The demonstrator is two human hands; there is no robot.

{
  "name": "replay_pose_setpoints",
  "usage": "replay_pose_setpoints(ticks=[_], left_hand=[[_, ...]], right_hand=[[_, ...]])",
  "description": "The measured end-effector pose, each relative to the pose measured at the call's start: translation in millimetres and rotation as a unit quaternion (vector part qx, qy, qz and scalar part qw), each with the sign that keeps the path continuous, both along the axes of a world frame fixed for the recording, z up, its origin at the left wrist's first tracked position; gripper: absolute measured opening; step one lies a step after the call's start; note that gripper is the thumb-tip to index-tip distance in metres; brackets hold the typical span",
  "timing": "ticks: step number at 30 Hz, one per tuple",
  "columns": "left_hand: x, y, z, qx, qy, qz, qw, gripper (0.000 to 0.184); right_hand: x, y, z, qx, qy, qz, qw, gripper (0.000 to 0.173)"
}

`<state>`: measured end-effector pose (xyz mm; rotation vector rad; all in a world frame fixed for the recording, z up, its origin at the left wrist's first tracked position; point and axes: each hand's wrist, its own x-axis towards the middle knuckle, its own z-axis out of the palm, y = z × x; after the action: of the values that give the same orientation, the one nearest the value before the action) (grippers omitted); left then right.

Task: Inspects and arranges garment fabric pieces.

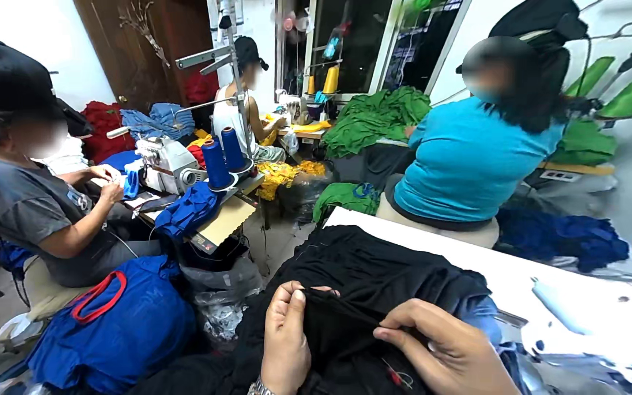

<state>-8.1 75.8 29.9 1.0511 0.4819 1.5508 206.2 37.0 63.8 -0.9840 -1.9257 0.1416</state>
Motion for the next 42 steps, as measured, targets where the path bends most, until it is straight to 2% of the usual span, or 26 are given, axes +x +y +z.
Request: replay_pose_setpoints(ticks=[6,11,16,19,26,30,35,37,38,42], left_hand=[[2,-3,2,0.027,0.035,0.027,0.999,0.024],[1,-5,1,0.030,0.059,0.038,0.997,0.025],[3,-6,1,-0.040,-0.003,0.009,0.999,0.027],[4,-6,1,-0.067,-0.044,-0.016,0.997,0.026],[5,-5,-4,-0.024,-0.060,-0.073,0.995,0.024],[3,-4,0,0.049,0.041,-0.110,0.992,0.025],[8,-9,12,0.166,0.252,-0.037,0.952,0.018],[8,-8,11,0.199,0.303,-0.027,0.931,0.036],[6,-6,10,0.208,0.327,-0.032,0.921,0.038],[4,-7,6,0.207,0.366,-0.065,0.905,0.025]], right_hand=[[-5,-1,-3,-0.026,-0.077,-0.013,0.997,0.024],[-1,-1,-1,-0.058,-0.122,0.027,0.990,0.026],[-2,2,-3,-0.015,-0.039,-0.020,0.999,0.020],[-6,-2,-6,-0.028,-0.006,-0.049,0.998,0.017],[-13,-11,-4,-0.092,-0.022,-0.091,0.991,0.026],[-14,-12,-2,-0.079,-0.062,-0.097,0.990,0.015],[-22,-19,8,-0.039,-0.110,-0.077,0.990,0.013],[-23,-24,15,-0.056,-0.113,-0.079,0.989,0.012],[-22,-26,16,-0.068,-0.117,-0.081,0.988,0.011],[-16,-29,8,-0.090,-0.125,-0.073,0.985,0.015]])
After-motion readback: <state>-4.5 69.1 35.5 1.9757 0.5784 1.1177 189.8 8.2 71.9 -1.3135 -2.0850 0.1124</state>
